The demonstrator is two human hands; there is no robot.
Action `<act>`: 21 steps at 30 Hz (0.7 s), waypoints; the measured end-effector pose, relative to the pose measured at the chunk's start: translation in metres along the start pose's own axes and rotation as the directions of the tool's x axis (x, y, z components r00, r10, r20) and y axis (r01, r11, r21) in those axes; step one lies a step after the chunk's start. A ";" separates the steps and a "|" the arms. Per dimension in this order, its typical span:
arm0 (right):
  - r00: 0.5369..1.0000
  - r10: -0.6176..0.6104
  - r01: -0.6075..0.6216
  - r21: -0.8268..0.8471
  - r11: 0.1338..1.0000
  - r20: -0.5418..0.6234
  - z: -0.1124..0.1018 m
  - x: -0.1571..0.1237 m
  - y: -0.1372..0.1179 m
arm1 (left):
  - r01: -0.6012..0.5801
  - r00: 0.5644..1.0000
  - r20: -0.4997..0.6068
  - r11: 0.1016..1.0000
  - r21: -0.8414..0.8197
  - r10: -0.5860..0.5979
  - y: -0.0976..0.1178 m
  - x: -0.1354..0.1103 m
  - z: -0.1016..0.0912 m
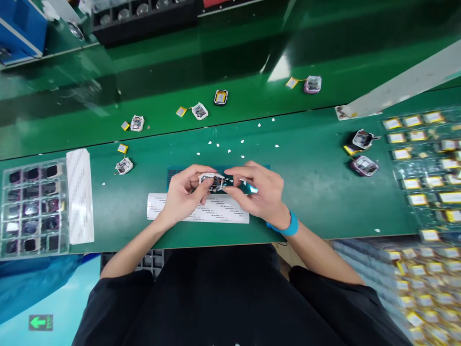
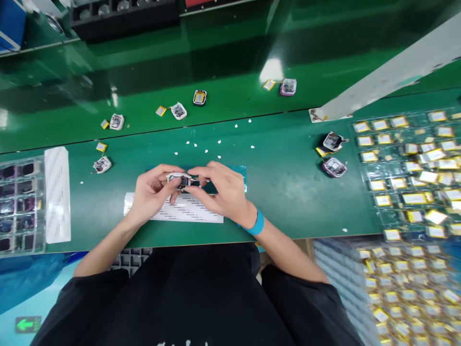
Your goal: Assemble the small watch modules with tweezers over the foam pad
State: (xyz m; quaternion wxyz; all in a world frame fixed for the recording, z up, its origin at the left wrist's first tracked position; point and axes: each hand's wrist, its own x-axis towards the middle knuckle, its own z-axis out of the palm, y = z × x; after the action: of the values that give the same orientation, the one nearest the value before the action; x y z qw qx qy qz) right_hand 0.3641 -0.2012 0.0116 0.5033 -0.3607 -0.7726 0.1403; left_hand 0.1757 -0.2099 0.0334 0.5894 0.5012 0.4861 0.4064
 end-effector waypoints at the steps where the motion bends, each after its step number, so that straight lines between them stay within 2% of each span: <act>1: 1.000 -0.023 0.024 -0.029 0.999 0.017 0.001 0.000 -0.001 | 0.004 1.000 -0.002 1.000 -0.006 -0.004 -0.001 -0.002 0.001; 4: 0.996 -0.075 0.079 -0.095 0.992 0.047 0.002 -0.002 -0.001 | -0.001 1.000 -0.018 1.000 0.002 0.001 -0.004 -0.006 -0.001; 8: 0.994 -0.060 0.070 -0.120 0.990 0.090 0.004 -0.006 0.001 | -0.026 0.998 -0.051 0.999 0.036 0.028 -0.005 -0.009 -0.001; 11: 0.990 -0.067 0.083 -0.128 0.988 0.126 0.006 -0.010 0.004 | -0.061 0.994 -0.082 0.986 0.153 0.074 -0.006 -0.011 0.000; 16: 0.968 -0.085 0.138 -0.220 0.966 0.234 0.008 -0.015 0.009 | -0.145 0.973 -0.093 0.879 0.455 0.209 -0.010 -0.011 -0.003; 21: 0.949 -0.114 0.200 -0.283 0.938 0.292 0.007 -0.014 0.009 | -0.215 0.947 -0.076 0.793 0.570 0.312 -0.013 -0.010 -0.003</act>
State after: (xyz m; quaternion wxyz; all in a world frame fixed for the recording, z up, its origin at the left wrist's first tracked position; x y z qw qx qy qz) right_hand 0.3648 -0.2039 -0.0065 0.3397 -0.3488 -0.8731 0.0248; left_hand 0.1709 -0.2217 0.0224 0.3133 0.6775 0.5555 0.3665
